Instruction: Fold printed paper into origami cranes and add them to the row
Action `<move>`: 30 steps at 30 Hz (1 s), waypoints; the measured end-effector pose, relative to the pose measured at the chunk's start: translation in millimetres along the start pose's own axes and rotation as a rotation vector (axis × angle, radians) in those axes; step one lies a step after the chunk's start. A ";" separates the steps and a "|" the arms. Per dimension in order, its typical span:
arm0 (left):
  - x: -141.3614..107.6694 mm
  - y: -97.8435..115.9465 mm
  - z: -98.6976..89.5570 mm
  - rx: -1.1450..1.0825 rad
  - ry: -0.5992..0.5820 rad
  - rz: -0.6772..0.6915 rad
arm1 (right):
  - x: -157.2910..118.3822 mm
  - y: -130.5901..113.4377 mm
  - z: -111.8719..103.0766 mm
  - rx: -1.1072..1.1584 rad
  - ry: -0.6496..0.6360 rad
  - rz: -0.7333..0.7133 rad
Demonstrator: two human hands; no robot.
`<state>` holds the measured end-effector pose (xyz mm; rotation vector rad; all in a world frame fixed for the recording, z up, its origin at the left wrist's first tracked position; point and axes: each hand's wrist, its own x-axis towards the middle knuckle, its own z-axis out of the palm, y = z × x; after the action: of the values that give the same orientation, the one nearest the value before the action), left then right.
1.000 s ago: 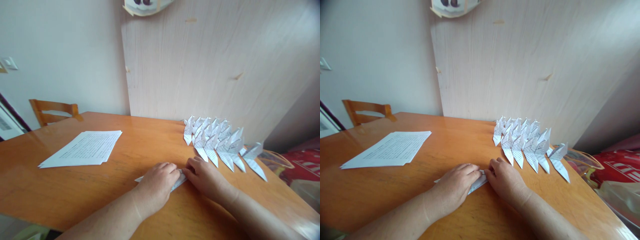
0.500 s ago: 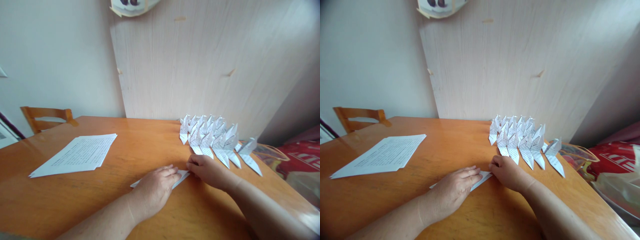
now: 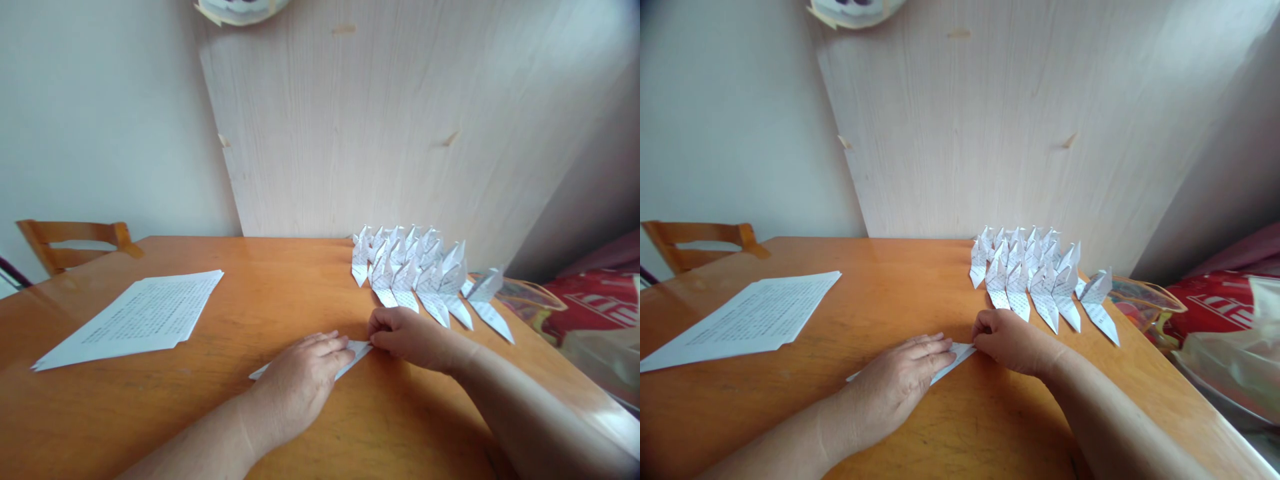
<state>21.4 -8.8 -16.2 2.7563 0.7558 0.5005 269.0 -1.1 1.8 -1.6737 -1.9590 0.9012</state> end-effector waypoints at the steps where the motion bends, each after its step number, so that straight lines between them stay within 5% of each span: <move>1: 0.2 0.5 -0.5 0.001 -0.004 0.005 | -0.6 -0.1 0.0 -0.005 -0.004 -0.021; 11: -2.5 0.6 -10.7 0.045 -0.082 -0.012 | -1.9 -7.2 9.2 -0.065 0.003 -0.124; 27: -2.5 -23.2 -14.3 0.073 0.027 -0.171 | -25.3 -38.4 30.8 -0.098 -0.168 -0.174; 30: -1.1 -24.1 -13.9 0.010 0.044 -0.129 | -21.3 -36.5 30.3 -0.044 -0.110 -0.193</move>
<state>4.3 12.7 -11.4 2.6909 0.9418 0.5334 226.7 -30.7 7.9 -1.4545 -2.1843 0.8999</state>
